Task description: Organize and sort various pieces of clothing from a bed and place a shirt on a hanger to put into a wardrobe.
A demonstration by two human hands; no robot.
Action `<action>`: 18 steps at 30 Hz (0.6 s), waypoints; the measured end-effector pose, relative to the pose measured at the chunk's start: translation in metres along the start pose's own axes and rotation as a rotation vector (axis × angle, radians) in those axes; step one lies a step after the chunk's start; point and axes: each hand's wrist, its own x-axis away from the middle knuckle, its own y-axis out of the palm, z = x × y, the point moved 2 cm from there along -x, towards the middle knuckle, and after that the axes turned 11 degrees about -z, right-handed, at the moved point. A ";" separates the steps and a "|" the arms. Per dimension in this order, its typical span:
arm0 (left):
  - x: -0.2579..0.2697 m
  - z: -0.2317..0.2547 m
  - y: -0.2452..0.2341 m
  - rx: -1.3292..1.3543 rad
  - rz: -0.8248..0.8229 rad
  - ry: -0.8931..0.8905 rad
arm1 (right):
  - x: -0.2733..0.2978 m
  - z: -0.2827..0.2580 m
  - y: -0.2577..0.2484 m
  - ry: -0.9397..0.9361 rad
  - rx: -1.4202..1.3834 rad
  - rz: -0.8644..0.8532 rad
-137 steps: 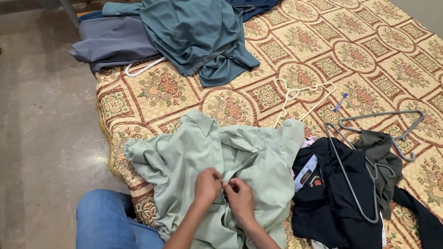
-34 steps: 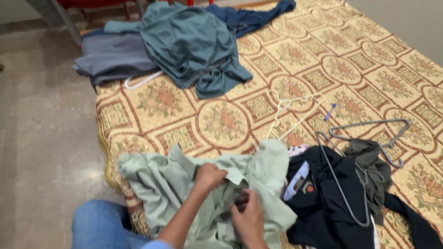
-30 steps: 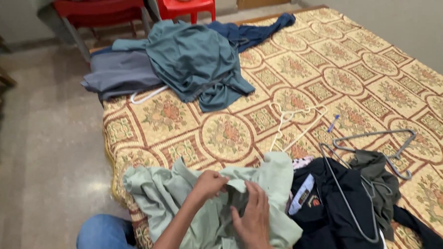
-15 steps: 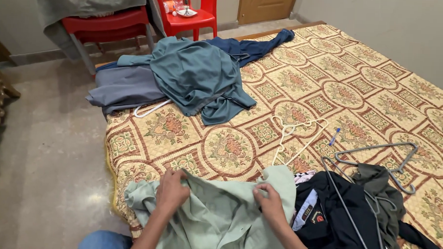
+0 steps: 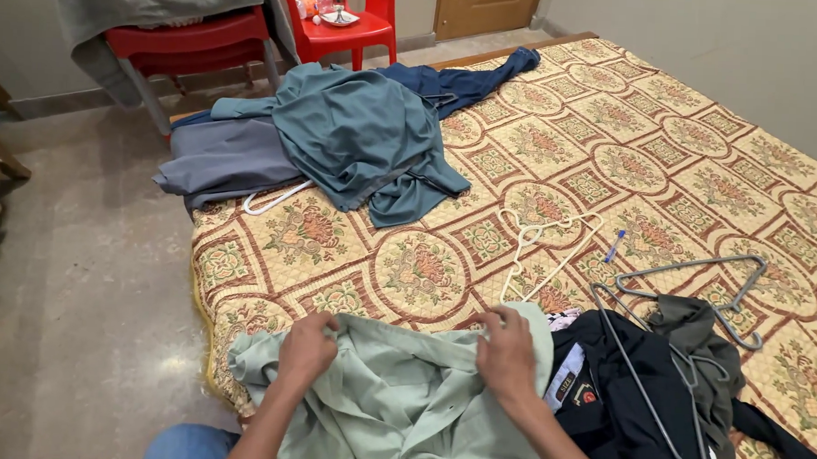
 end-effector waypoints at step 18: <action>-0.061 -0.001 0.007 -0.069 -0.115 -0.170 | -0.101 0.032 0.024 0.076 -0.462 -0.800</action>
